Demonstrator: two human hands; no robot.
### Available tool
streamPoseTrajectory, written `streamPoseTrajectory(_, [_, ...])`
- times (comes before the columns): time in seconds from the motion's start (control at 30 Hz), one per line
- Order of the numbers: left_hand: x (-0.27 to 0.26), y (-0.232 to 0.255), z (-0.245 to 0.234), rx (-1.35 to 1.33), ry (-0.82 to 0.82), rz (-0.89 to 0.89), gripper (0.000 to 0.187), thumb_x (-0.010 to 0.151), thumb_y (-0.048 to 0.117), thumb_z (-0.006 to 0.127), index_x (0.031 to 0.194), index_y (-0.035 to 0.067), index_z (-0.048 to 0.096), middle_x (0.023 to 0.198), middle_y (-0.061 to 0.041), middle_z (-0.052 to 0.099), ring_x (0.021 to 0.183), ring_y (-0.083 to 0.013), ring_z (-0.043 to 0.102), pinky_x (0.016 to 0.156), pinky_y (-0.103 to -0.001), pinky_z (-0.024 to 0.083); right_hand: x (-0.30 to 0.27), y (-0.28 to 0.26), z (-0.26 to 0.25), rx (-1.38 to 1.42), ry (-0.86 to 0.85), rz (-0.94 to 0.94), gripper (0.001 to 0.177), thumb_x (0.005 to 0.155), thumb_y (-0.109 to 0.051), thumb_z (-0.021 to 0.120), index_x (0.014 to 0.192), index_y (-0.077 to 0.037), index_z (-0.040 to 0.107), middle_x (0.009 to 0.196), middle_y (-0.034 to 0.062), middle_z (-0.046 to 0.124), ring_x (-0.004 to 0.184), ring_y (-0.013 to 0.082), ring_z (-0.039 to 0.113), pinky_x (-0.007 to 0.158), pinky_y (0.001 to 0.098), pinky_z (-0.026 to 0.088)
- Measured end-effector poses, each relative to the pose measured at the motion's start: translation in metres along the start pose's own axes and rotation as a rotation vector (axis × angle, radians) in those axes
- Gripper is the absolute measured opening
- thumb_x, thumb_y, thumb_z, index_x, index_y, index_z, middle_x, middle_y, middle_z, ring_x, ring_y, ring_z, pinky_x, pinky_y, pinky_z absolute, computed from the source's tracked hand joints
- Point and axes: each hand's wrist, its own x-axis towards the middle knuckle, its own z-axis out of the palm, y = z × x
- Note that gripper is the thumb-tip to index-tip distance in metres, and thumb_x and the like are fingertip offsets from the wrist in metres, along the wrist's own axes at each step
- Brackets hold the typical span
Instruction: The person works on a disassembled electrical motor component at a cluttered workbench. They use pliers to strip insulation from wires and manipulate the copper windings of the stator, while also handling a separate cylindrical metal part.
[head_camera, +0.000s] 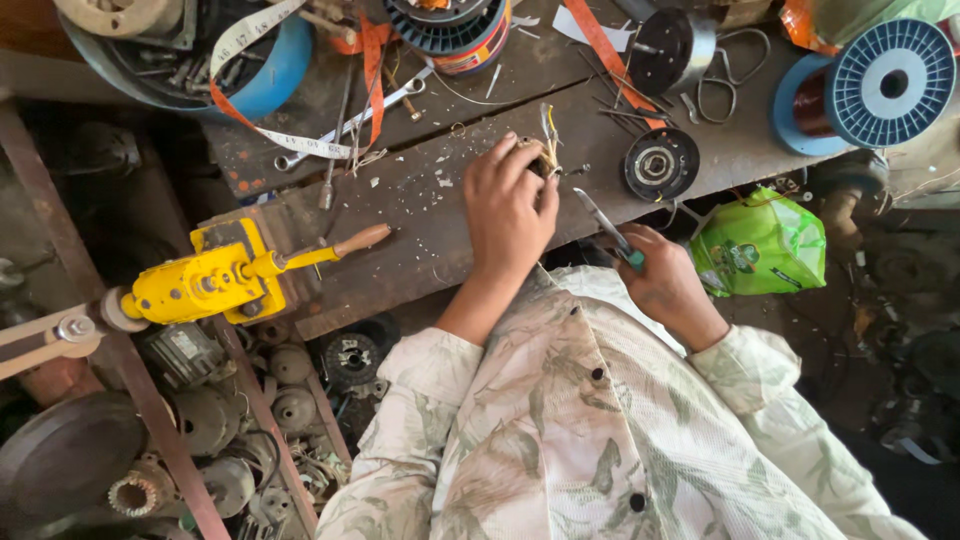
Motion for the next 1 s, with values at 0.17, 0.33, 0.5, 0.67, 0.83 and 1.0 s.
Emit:
streamPoseTrajectory(0.17, [0.01, -0.009, -0.008, -0.035, 0.048, -0.108, 0.012, 0.084, 0.014, 0.076, 0.082, 0.005, 0.069, 0.14, -0.01, 0.059, 0.141, -0.0355, 0.047, 0.113, -0.052, 0.036, 0.012, -0.016, -0.015, -0.08, 0.025, -0.124, 0.027, 0.084, -0.005, 0.067, 0.111, 0.0, 0.07, 0.129, 0.0167, 0.067, 0.107, 0.0409, 0.065, 0.09, 0.0457, 0.053])
streamPoseTrajectory(0.33, [0.007, -0.018, 0.005, -0.096, -0.031, -0.258, 0.011, 0.085, 0.016, 0.076, 0.084, 0.005, 0.072, 0.146, -0.01, 0.057, 0.139, -0.0365, 0.049, 0.114, -0.047, 0.043, 0.016, -0.032, -0.031, -0.42, 0.167, -0.343, 0.045, 0.074, -0.001, 0.062, 0.117, -0.005, 0.073, 0.136, 0.0182, 0.06, 0.123, 0.0369, 0.058, 0.1, 0.0447, 0.049])
streamPoseTrajectory(0.5, [-0.003, -0.031, 0.01, -0.315, -0.154, -0.253, 0.011, 0.094, 0.017, 0.075, 0.097, 0.006, 0.076, 0.159, -0.013, 0.048, 0.146, -0.036, 0.046, 0.118, -0.044, 0.041, 0.025, -0.047, -0.043, -0.728, 0.221, -0.439, 0.033, 0.083, -0.01, 0.064, 0.115, -0.007, 0.072, 0.136, 0.0148, 0.059, 0.123, 0.0325, 0.056, 0.094, 0.0443, 0.046])
streamPoseTrajectory(0.67, [-0.01, -0.038, -0.004, -0.479, -0.205, -0.192, 0.021, 0.091, 0.018, 0.078, 0.106, 0.004, 0.073, 0.166, -0.019, 0.034, 0.155, -0.0392, 0.033, 0.122, -0.044, 0.036, 0.027, -0.058, -0.046, -0.887, 0.291, -0.499, 0.021, 0.088, -0.017, 0.064, 0.106, -0.007, 0.07, 0.134, 0.0142, 0.059, 0.119, 0.0302, 0.057, 0.093, 0.0469, 0.044])
streamPoseTrajectory(0.83, [-0.009, -0.04, -0.002, -0.493, -0.2, -0.173, 0.023, 0.088, 0.016, 0.079, 0.106, 0.004, 0.073, 0.166, -0.019, 0.034, 0.156, -0.0397, 0.032, 0.125, -0.045, 0.033, 0.024, -0.066, -0.047, -1.021, 0.321, -0.494, 0.02, 0.089, -0.019, 0.063, 0.104, -0.006, 0.069, 0.133, 0.0155, 0.06, 0.117, 0.0304, 0.057, 0.094, 0.0489, 0.042])
streamPoseTrajectory(1.0, [-0.01, -0.039, 0.002, -0.458, -0.199, -0.206, 0.022, 0.088, 0.016, 0.081, 0.104, 0.004, 0.074, 0.166, -0.015, 0.037, 0.156, -0.0383, 0.033, 0.125, -0.044, 0.034, 0.022, -0.07, -0.046, -1.036, 0.319, -0.466, 0.02, 0.089, -0.018, 0.063, 0.103, -0.005, 0.07, 0.131, 0.0156, 0.06, 0.117, 0.0307, 0.057, 0.102, 0.0534, 0.042])
